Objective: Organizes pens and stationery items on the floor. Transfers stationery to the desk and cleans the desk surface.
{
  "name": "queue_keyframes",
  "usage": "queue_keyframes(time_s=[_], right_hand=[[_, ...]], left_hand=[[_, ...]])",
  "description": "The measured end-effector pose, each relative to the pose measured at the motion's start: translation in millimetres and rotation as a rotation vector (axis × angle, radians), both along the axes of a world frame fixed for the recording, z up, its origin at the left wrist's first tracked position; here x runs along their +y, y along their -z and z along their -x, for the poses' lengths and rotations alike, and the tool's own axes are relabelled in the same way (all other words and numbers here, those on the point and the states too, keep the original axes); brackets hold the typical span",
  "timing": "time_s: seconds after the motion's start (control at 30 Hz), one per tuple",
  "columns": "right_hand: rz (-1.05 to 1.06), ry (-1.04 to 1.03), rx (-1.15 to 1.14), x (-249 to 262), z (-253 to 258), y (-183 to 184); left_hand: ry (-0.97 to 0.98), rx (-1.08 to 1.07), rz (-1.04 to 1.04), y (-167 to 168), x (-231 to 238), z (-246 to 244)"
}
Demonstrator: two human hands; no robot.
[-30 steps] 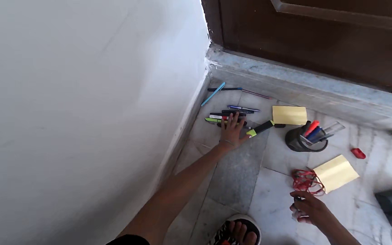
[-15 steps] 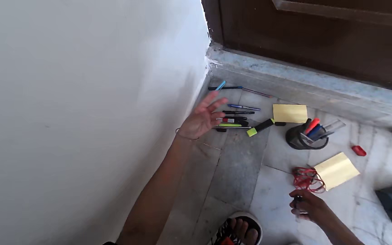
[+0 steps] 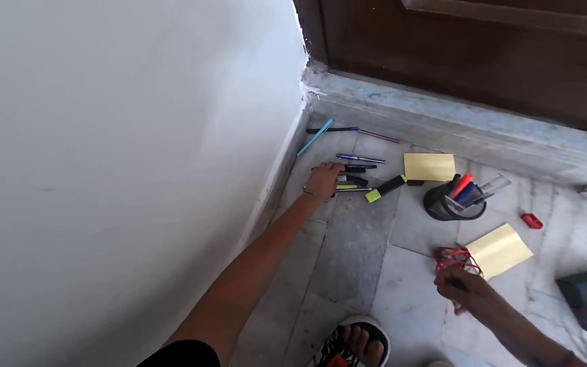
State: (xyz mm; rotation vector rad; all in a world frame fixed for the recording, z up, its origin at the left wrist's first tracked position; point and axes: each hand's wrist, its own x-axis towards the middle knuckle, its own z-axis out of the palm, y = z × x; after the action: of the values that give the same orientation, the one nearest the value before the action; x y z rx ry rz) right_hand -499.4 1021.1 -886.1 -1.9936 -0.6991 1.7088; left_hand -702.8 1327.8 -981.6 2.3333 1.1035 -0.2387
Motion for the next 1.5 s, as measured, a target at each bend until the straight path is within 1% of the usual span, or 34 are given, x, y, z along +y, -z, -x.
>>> queue_keyframes(time_s=[0.13, 0.2, 0.23, 0.33, 0.43, 0.5, 0.57, 0.67, 0.73, 0.8, 0.9, 0.97, 1.03, 1.1, 1.2, 1.27, 1.33, 1.4, 1.5], right_hand=[[-0.051, -0.378, -0.209, 71.7, -4.5, -17.7], [-0.048, -0.49, -0.329, 115.2, 3.2, -11.6], [-0.053, -0.517, -0.386, 135.1, 9.0, -1.1], [-0.111, -0.505, -0.542, 186.3, 30.1, 42.6], [-0.157, -0.453, -0.649, 214.9, 50.2, 81.2], [-0.148, -0.404, -0.666, 224.8, 57.2, 89.3], [-0.121, -0.419, -0.628, 228.3, 55.6, 86.4], [-0.178, -0.429, -0.571, 220.0, 45.8, 71.3], [-0.22, -0.434, -0.533, 209.3, 37.6, 59.3], [-0.254, -0.452, -0.515, 193.2, 28.3, 47.2], [-0.319, -0.485, -0.491, 162.4, 13.5, 21.6], [-0.297, -0.521, -0.459, 139.1, 3.3, -0.6], [-0.275, -0.546, -0.439, 111.7, -4.1, -19.4], [-0.323, -0.546, -0.442, 77.9, -6.8, -30.1], [-0.317, -0.517, -0.426, 37.6, -3.8, -43.8], [-0.252, -0.503, -0.372, 21.3, 1.0, -53.4], [-0.21, -0.478, -0.343, 7.1, 6.8, -56.1], [-0.201, -0.437, -0.335, -4.0, 12.4, -55.7], [-0.22, -0.418, -0.341, -11.6, 17.7, -57.4]], left_hand=[[-0.045, -0.027, -0.038, -1.3, -3.1, 9.3], [-0.086, -0.064, -0.066, -0.2, -6.5, 15.3], [-0.115, -0.074, -0.073, 0.5, -8.3, 18.2], [-0.205, -0.098, -0.079, 3.8, -11.9, 25.6], [-0.26, -0.12, -0.072, 9.3, -17.3, 31.3], [-0.258, -0.143, -0.092, 12.8, -20.1, 33.1], [-0.236, -0.137, -0.082, 11.8, -24.3, 35.6], [-0.198, -0.147, -0.057, 3.3, -31.5, 34.0], [-0.183, -0.159, 0.018, -6.6, -36.7, 32.0], [-0.152, -0.267, 0.033, -14.3, -47.7, 31.6], [-0.086, -0.474, -0.008, -23.8, -75.6, 28.9], [-0.019, -0.534, 0.014, -32.8, -94.4, 28.7], [0.041, -0.536, 0.164, -49.3, -112.0, 27.3], [0.081, -0.529, 0.354, -67.4, -132.5, 26.3], [0.127, -0.526, 0.536, -83.4, -159.8, 25.6], [0.15, -0.516, 0.606, -88.6, -170.8, 25.2], [0.186, -0.507, 0.631, -90.5, -176.4, 24.2], [0.223, -0.496, 0.646, -91.0, -177.9, 22.6], [0.254, -0.439, 0.747, -94.4, -176.9, 21.1]])
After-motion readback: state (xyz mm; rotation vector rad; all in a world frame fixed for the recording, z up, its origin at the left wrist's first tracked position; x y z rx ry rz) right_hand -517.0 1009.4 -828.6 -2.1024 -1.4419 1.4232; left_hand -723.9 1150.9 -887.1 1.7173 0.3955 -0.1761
